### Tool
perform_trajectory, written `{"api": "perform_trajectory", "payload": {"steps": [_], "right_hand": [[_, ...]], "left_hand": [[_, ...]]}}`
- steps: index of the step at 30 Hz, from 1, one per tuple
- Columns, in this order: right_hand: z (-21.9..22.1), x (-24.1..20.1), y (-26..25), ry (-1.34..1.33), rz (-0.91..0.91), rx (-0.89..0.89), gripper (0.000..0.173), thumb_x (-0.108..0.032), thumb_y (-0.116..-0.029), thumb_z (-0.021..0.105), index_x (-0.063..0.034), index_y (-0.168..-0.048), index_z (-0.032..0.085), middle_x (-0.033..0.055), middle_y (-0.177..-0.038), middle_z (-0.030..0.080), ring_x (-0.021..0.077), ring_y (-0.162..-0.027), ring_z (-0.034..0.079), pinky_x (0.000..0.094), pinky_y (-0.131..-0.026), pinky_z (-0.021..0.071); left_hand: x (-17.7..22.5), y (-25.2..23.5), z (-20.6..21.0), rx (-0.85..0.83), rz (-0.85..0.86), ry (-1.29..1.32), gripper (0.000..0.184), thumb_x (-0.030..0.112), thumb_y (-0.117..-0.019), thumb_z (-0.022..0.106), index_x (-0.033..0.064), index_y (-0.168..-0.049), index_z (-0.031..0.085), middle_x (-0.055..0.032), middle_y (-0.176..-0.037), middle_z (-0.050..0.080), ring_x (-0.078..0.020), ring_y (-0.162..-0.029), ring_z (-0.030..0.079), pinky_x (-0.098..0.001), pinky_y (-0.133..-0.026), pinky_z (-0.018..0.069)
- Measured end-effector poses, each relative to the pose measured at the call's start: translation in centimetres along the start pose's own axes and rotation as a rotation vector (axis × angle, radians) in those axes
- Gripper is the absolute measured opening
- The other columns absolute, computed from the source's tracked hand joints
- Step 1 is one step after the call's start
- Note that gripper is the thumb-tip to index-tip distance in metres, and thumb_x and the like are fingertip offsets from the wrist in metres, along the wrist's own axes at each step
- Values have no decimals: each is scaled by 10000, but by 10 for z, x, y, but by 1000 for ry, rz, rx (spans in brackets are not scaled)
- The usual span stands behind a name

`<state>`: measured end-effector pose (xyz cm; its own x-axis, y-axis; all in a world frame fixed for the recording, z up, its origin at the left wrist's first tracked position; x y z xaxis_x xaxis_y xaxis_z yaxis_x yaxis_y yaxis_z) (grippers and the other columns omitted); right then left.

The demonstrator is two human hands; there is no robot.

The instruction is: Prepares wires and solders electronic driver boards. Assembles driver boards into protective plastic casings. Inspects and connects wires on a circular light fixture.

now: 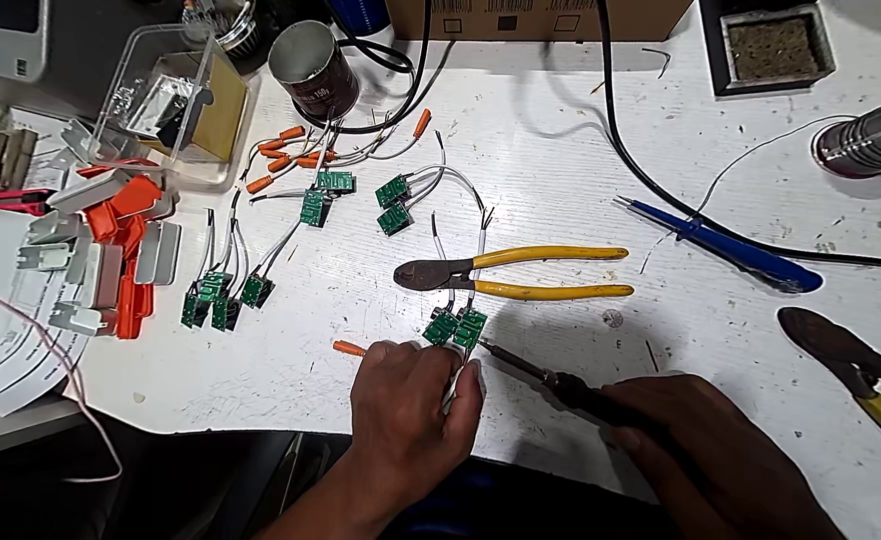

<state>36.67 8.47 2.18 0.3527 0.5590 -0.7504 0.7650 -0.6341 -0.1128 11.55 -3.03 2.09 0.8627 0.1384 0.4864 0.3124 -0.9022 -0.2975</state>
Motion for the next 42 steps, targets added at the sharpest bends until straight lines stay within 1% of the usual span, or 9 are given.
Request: {"api": "perform_trajectory", "payload": {"steps": [3,8,20,26,30,33,37,39,42], "right_hand": [[-1,1,0,-10,-3,-2,320,-325,-1068,498,-104,-1196,689,71,-1072,699,162,-1027,604,303,-893,472],[0,2,0,-10,-8,4,317,-327,-1064,500,-111,-1191,695,61,-1070,702,156,-1022,606,297,-886,475],[-3,4,-1,-85,28,8,319,-341,-1060,524,-110,-1201,692,43,-1090,695,109,-1047,605,252,-908,484],[-4,5,-1,-145,73,30,337,-352,-1047,558,-106,-1249,671,17,-1072,677,55,-991,625,214,-854,537],[-3,7,0,-170,85,49,348,-357,-1032,584,-102,-1251,671,3,-1066,681,53,-978,631,214,-844,544],[-3,6,0,-181,103,48,343,-339,-1026,594,-91,-1252,669,7,-1074,692,66,-986,644,236,-853,558],[-4,6,0,-171,112,60,337,-336,-1027,590,-93,-1248,665,6,-1044,679,70,-911,629,234,-778,546],[-4,5,0,-145,107,62,312,-324,-1021,595,-101,-1222,680,3,-1046,683,69,-921,631,233,-786,547],[-3,0,0,-93,82,48,288,-315,-1025,588,-104,-1187,701,13,-1071,695,65,-981,633,229,-851,537]], "left_hand": [[1,-1,-1,-15,-4,-18,247,269,-977,580,134,-807,699,50,-636,635,-70,-579,545,-319,-658,421],[2,-2,0,-17,-13,-61,235,252,-963,578,141,-789,689,51,-631,629,-76,-576,548,-316,-641,416],[-5,1,-1,-25,-29,79,180,256,-969,626,153,-834,685,77,-679,643,-37,-618,556,-310,-701,430],[-6,1,-1,-37,-17,128,185,261,-986,620,158,-848,689,70,-723,664,-41,-655,574,-319,-717,437],[-8,0,-3,-59,-24,168,193,286,-987,624,164,-855,693,78,-731,663,-36,-668,577,-320,-731,438],[-8,0,-3,-85,-38,162,171,306,-953,653,168,-857,682,87,-709,636,-33,-652,554,-324,-727,430],[-7,-2,-3,-88,-28,124,180,296,-949,626,169,-842,696,79,-685,641,-45,-628,557,-322,-693,431],[-7,-3,-4,-88,-20,116,192,295,-959,608,167,-855,707,71,-700,661,-53,-639,578,-325,-693,441],[-7,-2,-3,-68,0,111,204,286,-965,599,158,-865,723,60,-722,689,-62,-656,603,-327,-685,449]]}}
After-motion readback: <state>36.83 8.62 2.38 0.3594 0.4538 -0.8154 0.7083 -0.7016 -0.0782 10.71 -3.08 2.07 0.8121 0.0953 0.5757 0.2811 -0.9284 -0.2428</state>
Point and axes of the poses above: each hand's wrist, its own y-axis away from the middle knuckle, its own z-axis out of the palm, x = y × z, the point moved 2 cm from there along -y, towards the middle knuckle
